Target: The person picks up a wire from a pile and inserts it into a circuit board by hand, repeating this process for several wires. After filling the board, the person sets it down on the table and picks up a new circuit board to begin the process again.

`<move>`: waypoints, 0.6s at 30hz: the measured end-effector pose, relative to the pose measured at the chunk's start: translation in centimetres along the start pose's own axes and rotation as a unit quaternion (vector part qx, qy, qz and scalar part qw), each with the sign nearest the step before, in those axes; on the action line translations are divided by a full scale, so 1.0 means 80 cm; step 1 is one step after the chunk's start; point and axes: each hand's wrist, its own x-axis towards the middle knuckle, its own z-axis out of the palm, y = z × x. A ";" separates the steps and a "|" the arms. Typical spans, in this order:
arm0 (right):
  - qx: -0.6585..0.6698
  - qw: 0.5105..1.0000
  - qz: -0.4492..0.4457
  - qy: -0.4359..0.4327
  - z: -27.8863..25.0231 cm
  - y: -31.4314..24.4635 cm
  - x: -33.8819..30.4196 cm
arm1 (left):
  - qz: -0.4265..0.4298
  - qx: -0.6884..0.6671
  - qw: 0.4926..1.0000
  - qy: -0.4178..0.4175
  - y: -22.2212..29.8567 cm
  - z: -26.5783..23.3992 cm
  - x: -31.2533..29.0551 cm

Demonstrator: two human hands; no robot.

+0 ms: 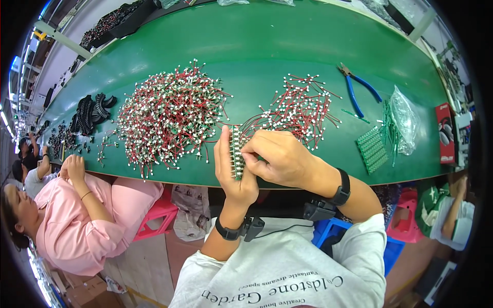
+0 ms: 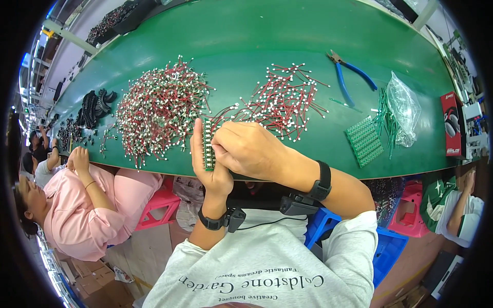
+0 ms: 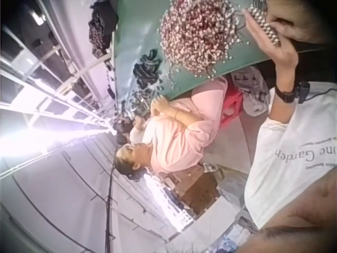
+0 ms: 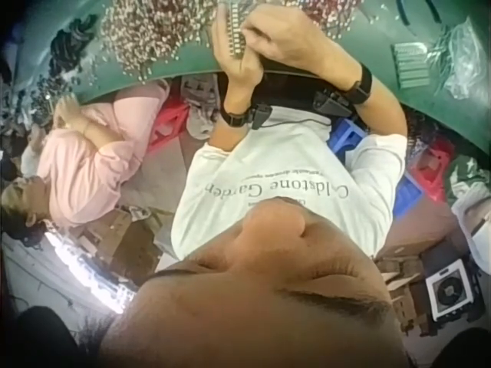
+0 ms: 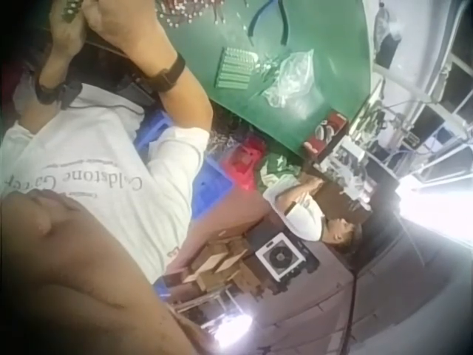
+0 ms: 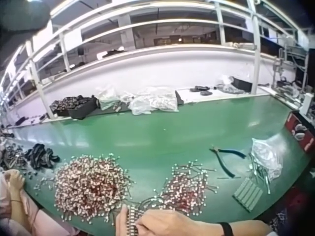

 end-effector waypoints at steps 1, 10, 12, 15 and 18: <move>0.000 1.000 0.000 0.000 -0.001 0.000 0.000 | 0.003 0.002 1.000 -0.005 -0.001 0.000 0.000; 0.044 0.997 0.054 -0.033 -0.010 -0.007 0.004 | 0.010 0.016 1.000 -0.024 0.004 -0.003 0.002; -0.038 0.999 -0.002 -0.017 -0.005 -0.004 0.000 | 0.018 0.026 0.999 -0.027 0.000 -0.003 0.003; -0.100 0.994 -0.021 -0.030 -0.005 -0.010 -0.004 | 0.029 0.038 0.998 -0.034 0.004 -0.005 0.006; -0.142 0.989 -0.001 -0.048 -0.005 -0.018 -0.006 | 0.036 0.042 0.998 -0.037 0.002 -0.006 0.005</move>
